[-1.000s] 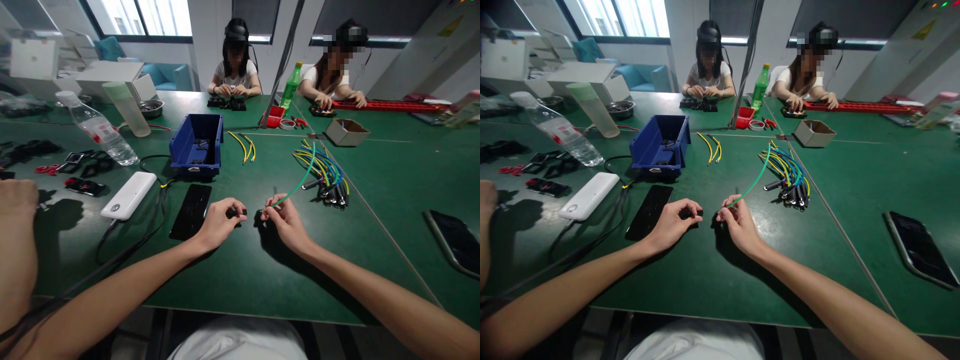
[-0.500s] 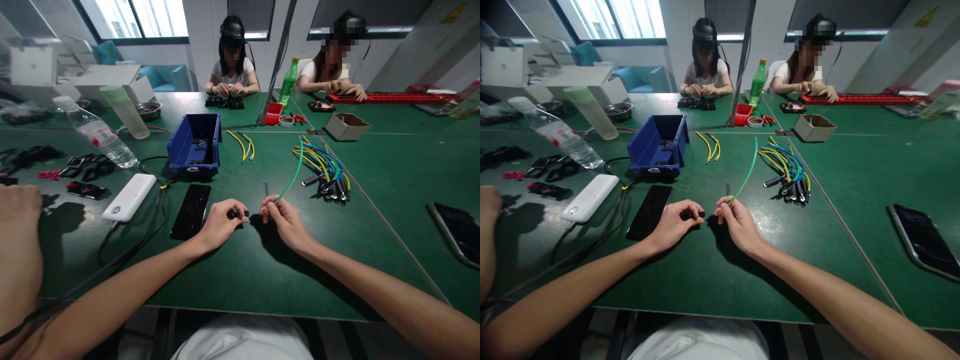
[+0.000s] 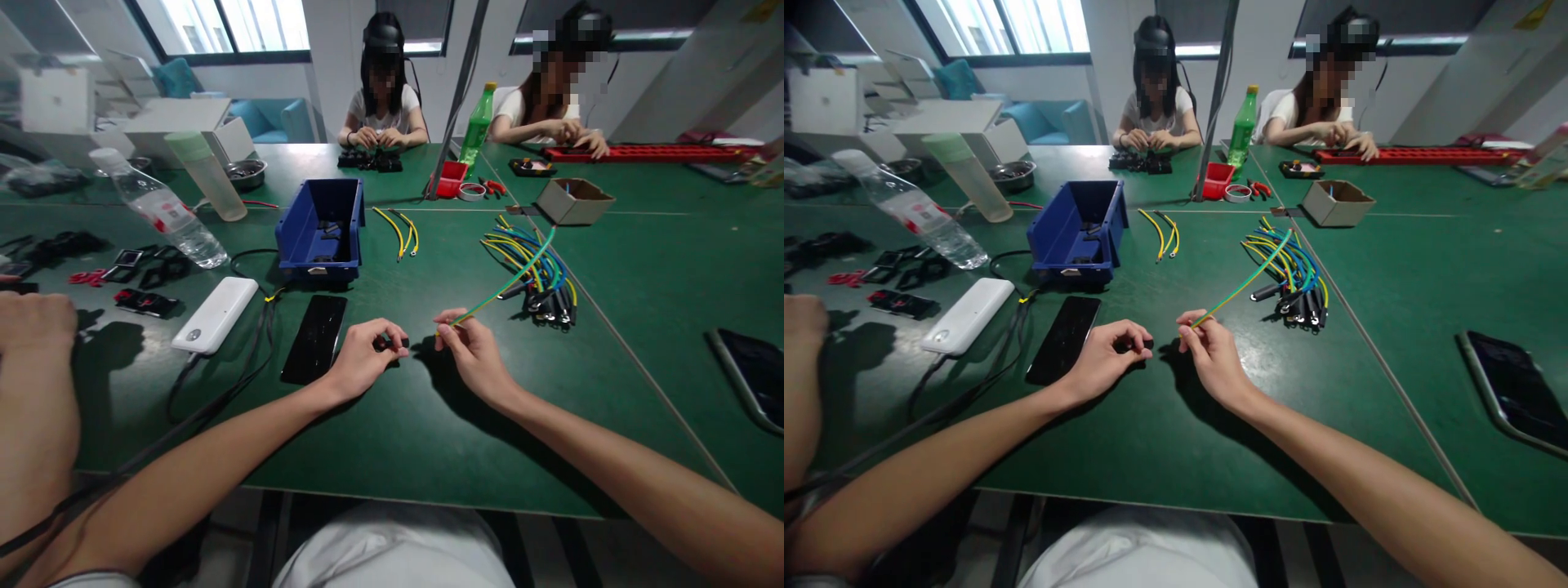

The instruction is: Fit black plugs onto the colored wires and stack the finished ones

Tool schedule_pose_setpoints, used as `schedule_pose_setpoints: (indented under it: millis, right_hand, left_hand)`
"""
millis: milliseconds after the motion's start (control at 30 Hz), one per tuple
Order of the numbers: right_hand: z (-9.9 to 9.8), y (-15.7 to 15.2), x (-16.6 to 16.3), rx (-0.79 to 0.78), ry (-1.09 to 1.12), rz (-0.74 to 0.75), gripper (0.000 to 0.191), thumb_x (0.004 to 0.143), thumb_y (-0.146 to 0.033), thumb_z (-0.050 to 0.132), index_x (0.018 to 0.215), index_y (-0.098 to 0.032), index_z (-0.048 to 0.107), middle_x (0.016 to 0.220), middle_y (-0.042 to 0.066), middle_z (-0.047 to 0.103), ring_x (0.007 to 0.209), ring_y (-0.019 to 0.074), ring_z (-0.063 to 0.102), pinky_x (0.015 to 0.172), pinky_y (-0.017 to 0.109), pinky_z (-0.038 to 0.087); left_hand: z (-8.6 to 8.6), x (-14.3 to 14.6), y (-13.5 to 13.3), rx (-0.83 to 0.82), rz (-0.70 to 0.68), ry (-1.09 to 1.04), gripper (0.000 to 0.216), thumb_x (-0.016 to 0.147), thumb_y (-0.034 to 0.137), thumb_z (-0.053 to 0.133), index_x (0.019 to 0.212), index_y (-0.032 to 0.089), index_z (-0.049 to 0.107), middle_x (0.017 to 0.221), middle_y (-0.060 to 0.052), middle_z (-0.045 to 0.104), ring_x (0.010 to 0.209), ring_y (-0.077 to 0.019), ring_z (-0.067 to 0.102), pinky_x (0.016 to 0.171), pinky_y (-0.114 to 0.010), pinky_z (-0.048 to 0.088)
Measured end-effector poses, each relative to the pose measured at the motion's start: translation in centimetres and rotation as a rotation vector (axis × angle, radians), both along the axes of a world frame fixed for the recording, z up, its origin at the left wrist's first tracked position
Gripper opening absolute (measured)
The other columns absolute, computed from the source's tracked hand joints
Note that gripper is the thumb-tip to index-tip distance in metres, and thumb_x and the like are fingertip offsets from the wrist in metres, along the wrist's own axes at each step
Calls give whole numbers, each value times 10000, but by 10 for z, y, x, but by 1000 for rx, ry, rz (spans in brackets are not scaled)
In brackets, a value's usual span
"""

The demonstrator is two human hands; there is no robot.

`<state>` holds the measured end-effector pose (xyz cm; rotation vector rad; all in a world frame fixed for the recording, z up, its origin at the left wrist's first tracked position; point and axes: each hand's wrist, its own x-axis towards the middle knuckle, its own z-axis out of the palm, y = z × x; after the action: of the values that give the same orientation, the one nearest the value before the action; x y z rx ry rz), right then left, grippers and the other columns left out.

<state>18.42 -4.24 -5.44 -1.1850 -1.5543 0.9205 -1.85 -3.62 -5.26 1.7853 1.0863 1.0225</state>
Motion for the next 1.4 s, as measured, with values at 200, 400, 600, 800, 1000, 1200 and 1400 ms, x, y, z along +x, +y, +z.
schedule_pose_setpoints:
  millis: [200, 400, 600, 800, 1000, 1200, 1400]
  right_hand:
    - [2, 0, 1, -10, 18, 10, 167, 901, -334, 543, 970, -184, 570, 716, 4, 598, 629, 142, 599, 602, 276, 450]
    - [2, 0, 0, -9, 62, 3, 123, 878, -314, 590, 881, -193, 570, 750, 5, 602, 675, 143, 609, 628, 275, 451]
    - [0, 0, -1, -85, 229, 46, 147, 896, -347, 579, 925, -212, 527, 803, -11, 594, 733, 147, 667, 704, 291, 502]
    - [1, -1, -3, -107, 301, 53, 166, 890, -365, 584, 914, -215, 515, 813, -15, 588, 694, 126, 653, 675, 273, 503]
    - [7, -3, -4, -91, 272, 99, 155, 892, -350, 585, 865, -210, 521, 736, -26, 575, 636, 111, 603, 638, 257, 463]
    - [8, -7, -5, -156, 373, 142, 151, 906, -358, 569, 898, -229, 491, 716, -40, 587, 627, 118, 611, 642, 266, 469]
    - [8, -8, -6, -195, 404, 143, 161, 894, -361, 593, 890, -225, 509, 737, -37, 599, 637, 112, 630, 653, 260, 480]
  left_hand:
    - [0, 0, 0, -13, -3, -3, 119, 737, 110, 708, 694, 162, 610, 888, -35, 690, 808, -154, 633, 702, -253, 466]
    - [1, 0, 0, -16, -5, -2, 121, 746, 126, 710, 690, 164, 609, 893, -33, 694, 813, -155, 633, 700, -254, 462]
    - [2, 0, -1, -12, -2, -3, 124, 749, 113, 709, 690, 163, 612, 893, -32, 694, 821, -154, 637, 707, -254, 461]
    - [3, 0, -1, -6, -8, -9, 126, 754, 124, 711, 686, 161, 612, 897, -37, 694, 817, -154, 636, 698, -250, 459]
    - [4, 1, -1, -8, -13, -13, 124, 758, 130, 714, 687, 161, 617, 893, -34, 693, 815, -152, 637, 697, -252, 458]
    - [4, 2, -4, -23, -17, -41, 132, 768, 141, 710, 689, 163, 607, 891, -33, 691, 832, -154, 642, 727, -262, 464]
    - [4, 3, -8, -62, -20, -61, 134, 774, 161, 709, 696, 162, 600, 907, -40, 689, 828, -155, 641, 716, -261, 474]
